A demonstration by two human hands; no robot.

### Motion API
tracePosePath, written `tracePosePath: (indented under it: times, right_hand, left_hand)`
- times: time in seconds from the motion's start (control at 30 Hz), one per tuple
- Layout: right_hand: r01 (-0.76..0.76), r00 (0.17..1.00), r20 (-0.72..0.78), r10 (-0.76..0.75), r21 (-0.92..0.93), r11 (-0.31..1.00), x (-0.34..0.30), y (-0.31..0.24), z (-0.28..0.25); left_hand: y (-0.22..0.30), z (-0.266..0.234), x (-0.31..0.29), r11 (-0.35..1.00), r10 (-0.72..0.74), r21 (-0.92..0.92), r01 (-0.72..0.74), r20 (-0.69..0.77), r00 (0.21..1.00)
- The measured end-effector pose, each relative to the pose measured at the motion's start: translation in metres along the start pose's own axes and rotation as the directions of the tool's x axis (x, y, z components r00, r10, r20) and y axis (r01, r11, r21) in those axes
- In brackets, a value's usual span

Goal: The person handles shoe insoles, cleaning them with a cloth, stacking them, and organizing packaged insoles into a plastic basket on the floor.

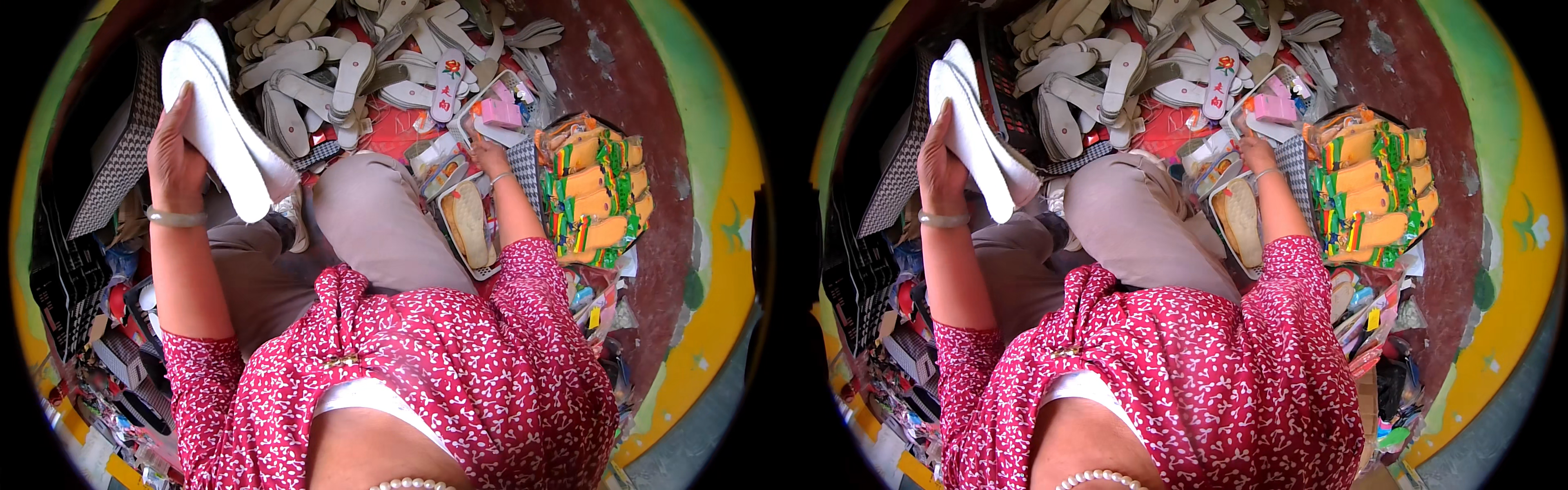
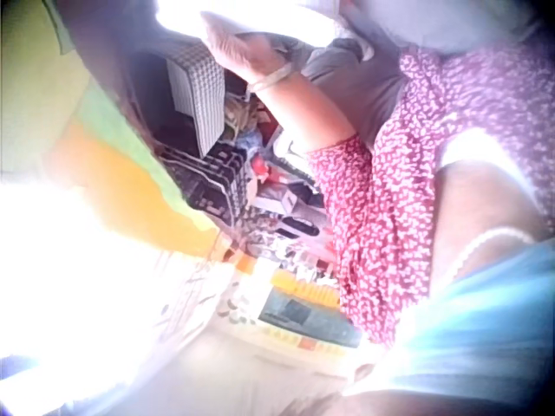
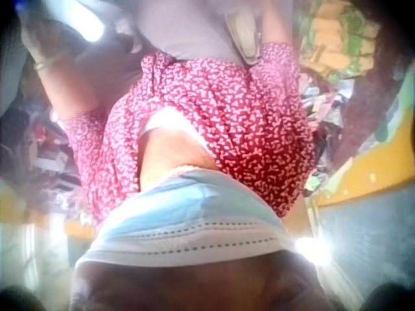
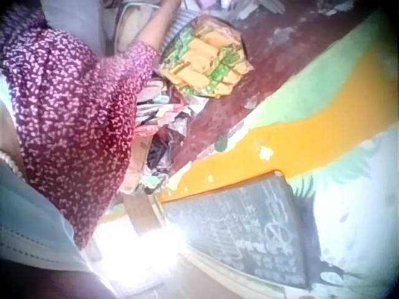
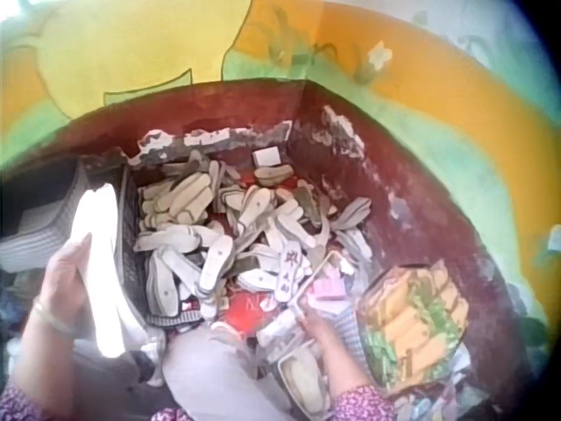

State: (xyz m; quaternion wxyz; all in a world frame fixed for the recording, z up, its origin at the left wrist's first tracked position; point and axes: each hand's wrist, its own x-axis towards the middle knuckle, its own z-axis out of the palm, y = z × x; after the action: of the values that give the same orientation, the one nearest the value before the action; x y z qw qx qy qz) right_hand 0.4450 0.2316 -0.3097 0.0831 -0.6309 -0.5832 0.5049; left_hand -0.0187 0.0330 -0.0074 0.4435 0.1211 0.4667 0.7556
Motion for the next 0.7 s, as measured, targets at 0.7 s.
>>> tracePosePath:
  times: [0.7]
  right_hand:
    - [0.422, 0.891, 0.444, -0.093, -0.736, 0.53, 0.06, -0.024, 0.146]
  left_hand:
    - [-0.003, -0.008, 0.008, 0.996, -0.009, 0.091, 0.026, -0.175, 0.984]
